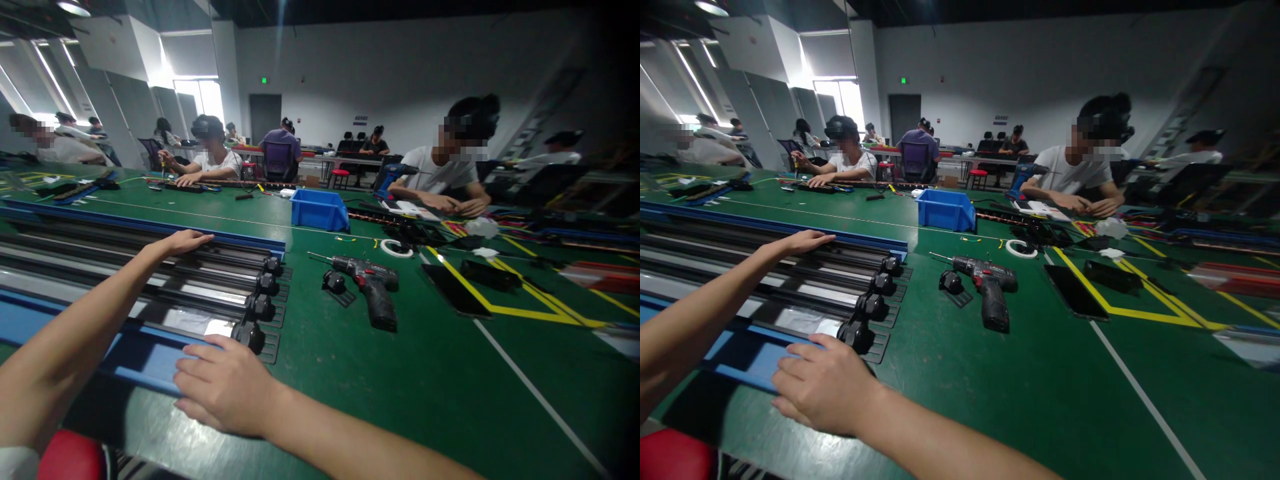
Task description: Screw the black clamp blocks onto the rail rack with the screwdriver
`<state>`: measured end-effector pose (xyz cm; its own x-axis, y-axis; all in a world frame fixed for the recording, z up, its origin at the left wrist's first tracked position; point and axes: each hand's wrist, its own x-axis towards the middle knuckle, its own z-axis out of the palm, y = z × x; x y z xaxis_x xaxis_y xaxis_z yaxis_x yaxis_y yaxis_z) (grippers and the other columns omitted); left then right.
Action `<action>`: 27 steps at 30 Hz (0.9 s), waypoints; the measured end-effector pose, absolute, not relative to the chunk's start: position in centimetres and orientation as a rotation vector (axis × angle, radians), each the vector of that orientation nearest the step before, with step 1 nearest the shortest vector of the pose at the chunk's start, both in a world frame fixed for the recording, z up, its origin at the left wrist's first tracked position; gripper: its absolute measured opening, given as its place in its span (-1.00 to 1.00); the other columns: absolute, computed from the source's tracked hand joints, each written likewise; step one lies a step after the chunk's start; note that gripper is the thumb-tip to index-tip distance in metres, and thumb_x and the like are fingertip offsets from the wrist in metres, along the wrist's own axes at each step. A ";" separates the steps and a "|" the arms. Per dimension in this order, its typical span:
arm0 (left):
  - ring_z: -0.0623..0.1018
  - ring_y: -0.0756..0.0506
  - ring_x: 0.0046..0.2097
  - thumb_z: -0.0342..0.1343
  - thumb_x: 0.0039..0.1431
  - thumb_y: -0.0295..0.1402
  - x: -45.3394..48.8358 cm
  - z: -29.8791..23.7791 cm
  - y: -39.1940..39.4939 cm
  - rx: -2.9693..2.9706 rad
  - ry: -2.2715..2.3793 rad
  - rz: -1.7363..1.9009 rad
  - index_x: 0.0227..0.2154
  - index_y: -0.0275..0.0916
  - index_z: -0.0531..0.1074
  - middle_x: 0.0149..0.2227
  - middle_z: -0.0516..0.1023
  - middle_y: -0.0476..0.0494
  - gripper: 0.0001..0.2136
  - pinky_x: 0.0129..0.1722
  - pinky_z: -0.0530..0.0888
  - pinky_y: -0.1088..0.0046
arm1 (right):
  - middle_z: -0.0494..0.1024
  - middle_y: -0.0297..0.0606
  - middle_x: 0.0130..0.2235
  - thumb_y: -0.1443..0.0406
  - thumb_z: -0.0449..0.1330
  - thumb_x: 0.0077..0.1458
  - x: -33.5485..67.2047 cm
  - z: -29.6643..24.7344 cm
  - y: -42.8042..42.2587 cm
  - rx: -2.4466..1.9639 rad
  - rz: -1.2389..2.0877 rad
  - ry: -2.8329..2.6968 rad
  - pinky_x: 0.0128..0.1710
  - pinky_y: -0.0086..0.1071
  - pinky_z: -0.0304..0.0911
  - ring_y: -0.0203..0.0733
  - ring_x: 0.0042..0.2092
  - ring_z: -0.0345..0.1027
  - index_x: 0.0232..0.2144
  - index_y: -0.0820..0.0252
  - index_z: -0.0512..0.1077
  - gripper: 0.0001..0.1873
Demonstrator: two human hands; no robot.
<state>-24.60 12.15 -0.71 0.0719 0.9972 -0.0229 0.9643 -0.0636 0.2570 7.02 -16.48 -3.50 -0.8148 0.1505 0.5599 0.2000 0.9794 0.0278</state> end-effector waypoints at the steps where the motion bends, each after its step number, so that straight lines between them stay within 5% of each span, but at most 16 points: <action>1: 0.51 -0.32 0.07 -0.21 0.00 0.39 -24.7 -0.7 12.0 2.135 1.992 0.219 0.05 -0.28 0.53 0.02 0.57 -0.29 -0.10 0.06 0.37 0.36 | 0.53 -0.21 0.01 0.10 -0.01 0.37 7.0 -3.5 -16.6 -0.244 -0.114 -2.537 0.28 -0.21 0.02 -0.15 0.20 0.21 -0.09 0.23 0.41 -0.65; 27: 0.58 -0.30 -0.14 -0.21 0.06 0.34 -24.9 0.5 5.7 2.200 1.907 0.236 -0.17 -0.25 0.60 -0.20 0.64 -0.26 -0.22 -0.13 0.40 0.36 | 0.51 -0.20 0.04 0.12 -0.05 0.38 5.6 -2.7 -21.9 -0.259 0.006 -2.554 0.28 -0.19 0.02 -0.13 0.20 0.20 -0.04 0.28 0.38 -0.62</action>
<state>-24.94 5.72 0.47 0.1451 0.9891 -0.0229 0.9538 -0.1337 0.2691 5.61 -21.90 -2.74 -0.8209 0.1863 0.5399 0.1836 0.9812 -0.0595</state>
